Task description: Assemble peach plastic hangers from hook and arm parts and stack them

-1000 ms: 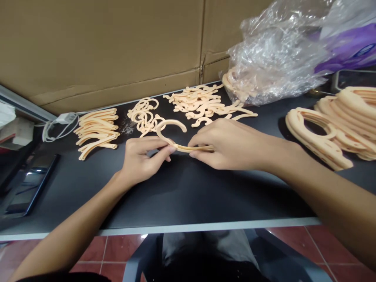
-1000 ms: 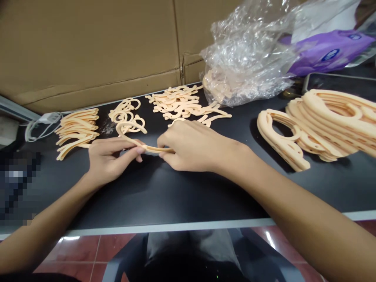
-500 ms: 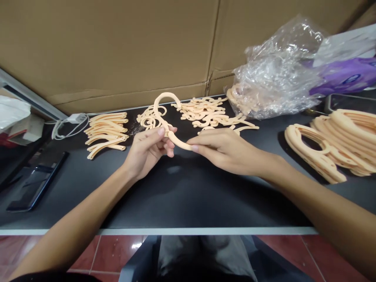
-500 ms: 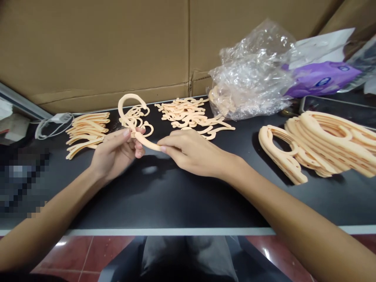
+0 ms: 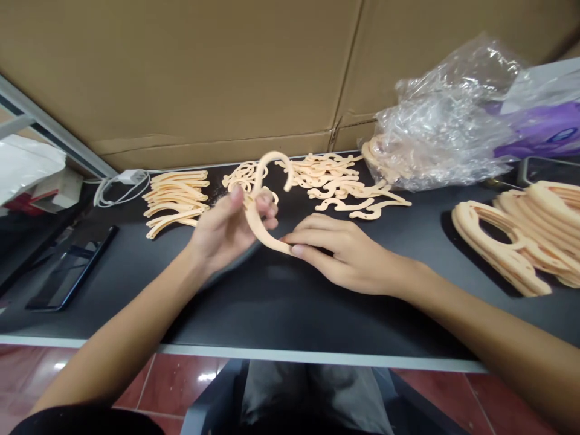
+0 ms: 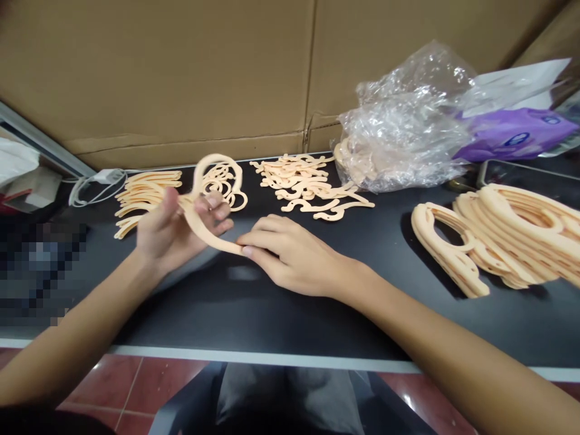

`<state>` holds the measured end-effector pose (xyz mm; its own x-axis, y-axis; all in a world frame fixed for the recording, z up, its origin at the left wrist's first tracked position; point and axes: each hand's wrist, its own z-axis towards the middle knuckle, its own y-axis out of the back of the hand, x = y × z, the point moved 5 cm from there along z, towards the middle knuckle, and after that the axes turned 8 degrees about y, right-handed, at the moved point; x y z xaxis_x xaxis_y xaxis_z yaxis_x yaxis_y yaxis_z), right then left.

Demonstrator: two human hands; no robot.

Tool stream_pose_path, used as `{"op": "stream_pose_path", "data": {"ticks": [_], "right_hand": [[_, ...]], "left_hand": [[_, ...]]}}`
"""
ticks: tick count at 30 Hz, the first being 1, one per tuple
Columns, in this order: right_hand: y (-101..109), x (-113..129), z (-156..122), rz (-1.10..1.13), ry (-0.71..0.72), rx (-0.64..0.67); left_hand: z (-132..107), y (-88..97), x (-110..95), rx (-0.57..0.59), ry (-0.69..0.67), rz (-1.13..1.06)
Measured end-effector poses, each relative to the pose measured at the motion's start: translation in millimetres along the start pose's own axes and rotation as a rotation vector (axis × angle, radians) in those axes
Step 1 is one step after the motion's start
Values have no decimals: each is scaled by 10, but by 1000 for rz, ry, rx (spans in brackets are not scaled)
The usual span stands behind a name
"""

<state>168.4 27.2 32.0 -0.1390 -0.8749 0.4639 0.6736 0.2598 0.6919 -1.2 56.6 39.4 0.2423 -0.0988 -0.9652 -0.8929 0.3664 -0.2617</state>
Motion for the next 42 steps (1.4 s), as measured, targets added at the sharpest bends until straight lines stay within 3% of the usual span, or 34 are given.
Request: {"op": "stream_pose_path", "data": {"ticks": [4,9,12,15,18,22,26,30,35,42], "right_hand": [[-142,78,-15,-184,77,0],[-513,189,129,-248,132,139],[-751,230,361,-294,157,175],[-991,229,672,-328,149,218],[-1169,210,967,-324,141,228],[-1315,112,1143,-230,28,353],[-1273,105,1100,-226,35,317],[-1130,171,879,-333,89,252],[-789,269,431,-453,158,108],[-390,242,61,-529,149,35]], "left_hand": [[1,238,-319,-68,-166,129],[66,728,-588,-113,-372,190],[55,926,-651,-384,-670,364],[5,853,-575,-615,-799,545],[-46,637,-479,-668,-770,744],[-128,449,-435,-694,-779,1019],[-127,359,-382,-593,-813,1109],[-119,249,-323,-495,-816,1100],[-165,105,-277,-399,-902,1115],[-147,1,-96,-317,-833,1261]]}}
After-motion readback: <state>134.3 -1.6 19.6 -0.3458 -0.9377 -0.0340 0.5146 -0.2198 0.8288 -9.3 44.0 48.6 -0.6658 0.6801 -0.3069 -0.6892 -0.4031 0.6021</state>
